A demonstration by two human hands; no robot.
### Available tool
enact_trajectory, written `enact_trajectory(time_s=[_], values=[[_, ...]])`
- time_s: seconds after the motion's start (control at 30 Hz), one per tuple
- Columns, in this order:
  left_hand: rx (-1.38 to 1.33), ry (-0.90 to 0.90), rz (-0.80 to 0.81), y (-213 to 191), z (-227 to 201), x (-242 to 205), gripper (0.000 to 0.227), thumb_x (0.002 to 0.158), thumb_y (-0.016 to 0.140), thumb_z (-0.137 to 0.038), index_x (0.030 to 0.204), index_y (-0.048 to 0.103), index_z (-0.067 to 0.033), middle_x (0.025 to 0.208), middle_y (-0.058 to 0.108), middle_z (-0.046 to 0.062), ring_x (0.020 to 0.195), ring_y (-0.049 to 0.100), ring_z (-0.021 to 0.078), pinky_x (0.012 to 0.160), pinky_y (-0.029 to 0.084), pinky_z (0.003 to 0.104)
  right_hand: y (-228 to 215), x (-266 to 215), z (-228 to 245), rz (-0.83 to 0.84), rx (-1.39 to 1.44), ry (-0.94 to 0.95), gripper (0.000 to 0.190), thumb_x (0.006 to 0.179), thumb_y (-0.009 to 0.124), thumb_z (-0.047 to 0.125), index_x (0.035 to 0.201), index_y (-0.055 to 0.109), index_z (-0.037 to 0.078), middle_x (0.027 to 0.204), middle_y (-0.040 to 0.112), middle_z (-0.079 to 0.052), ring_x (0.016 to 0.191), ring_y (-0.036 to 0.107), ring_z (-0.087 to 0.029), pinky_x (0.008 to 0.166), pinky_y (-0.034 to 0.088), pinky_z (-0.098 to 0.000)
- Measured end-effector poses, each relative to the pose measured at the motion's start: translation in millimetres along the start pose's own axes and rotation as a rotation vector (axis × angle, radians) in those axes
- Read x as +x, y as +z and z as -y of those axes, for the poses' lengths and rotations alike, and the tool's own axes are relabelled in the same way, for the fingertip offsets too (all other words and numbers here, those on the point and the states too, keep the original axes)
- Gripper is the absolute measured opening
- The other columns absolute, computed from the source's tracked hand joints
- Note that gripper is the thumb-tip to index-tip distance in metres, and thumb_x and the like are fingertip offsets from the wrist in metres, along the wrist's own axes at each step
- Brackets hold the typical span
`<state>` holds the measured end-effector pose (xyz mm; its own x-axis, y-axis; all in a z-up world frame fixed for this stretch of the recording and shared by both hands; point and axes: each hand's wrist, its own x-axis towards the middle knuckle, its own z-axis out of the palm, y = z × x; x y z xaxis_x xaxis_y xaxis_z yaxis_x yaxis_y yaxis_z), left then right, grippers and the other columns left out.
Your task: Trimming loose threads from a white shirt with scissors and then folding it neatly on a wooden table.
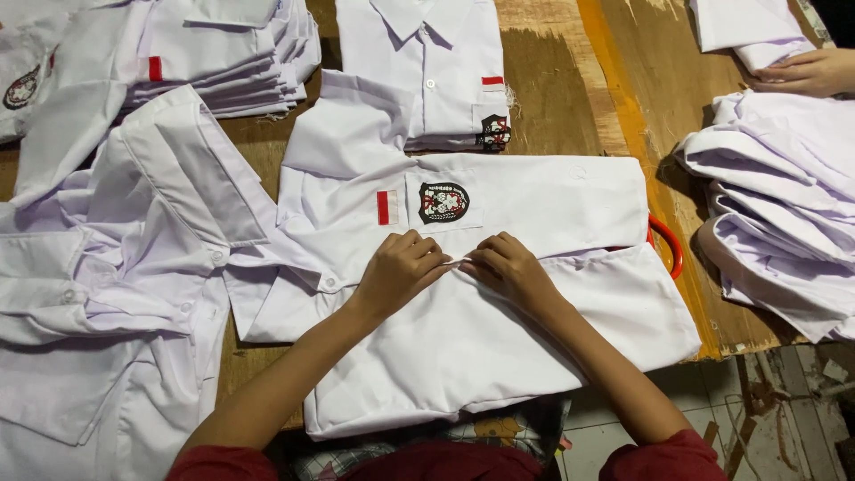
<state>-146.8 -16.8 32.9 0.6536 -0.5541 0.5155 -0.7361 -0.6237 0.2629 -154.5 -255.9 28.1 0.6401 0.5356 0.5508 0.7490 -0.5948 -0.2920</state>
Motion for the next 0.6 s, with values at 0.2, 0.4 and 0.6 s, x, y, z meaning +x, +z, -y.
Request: enact_trajectory(time_s=[0.2,0.4,0.6], values=[[-0.001,0.016,-0.03,5,1,-2,0.012,0.089,0.081,-0.024,0.083,0.076,-0.0153,0.078,0.07,-0.002,0.072,0.061,0.0117,0.07,0.054,0.028,21,-14,-13,-0.044,-0.009,0.011,0.017,0.087,0.081,0.023,0.087,0.072,0.009,0.081,0.066,-0.006,0.072,0.06,-0.023,0.065,0.051,-0.0325],[-0.044,0.034,-0.035,13,5,-6,0.011,0.087,0.081,-0.021,0.082,0.075,-0.0134,0.074,0.068,-0.002,0.07,0.062,0.0126,0.07,0.053,0.028,5,2,7,-0.048,-0.092,-0.138,0.01,0.088,0.076,0.006,0.078,0.074,0.003,0.074,0.064,-0.007,0.064,0.055,-0.021,0.058,0.046,-0.0308],[-0.084,0.043,-0.044,6,3,-2,0.008,0.09,0.078,-0.018,0.088,0.076,-0.0104,0.076,0.069,0.001,0.07,0.063,0.0143,0.069,0.055,0.029,-1,10,9,-0.075,-0.226,-0.239,0.015,0.09,0.074,0.005,0.075,0.073,0.006,0.073,0.062,-0.006,0.065,0.055,-0.021,0.057,0.043,-0.032]])
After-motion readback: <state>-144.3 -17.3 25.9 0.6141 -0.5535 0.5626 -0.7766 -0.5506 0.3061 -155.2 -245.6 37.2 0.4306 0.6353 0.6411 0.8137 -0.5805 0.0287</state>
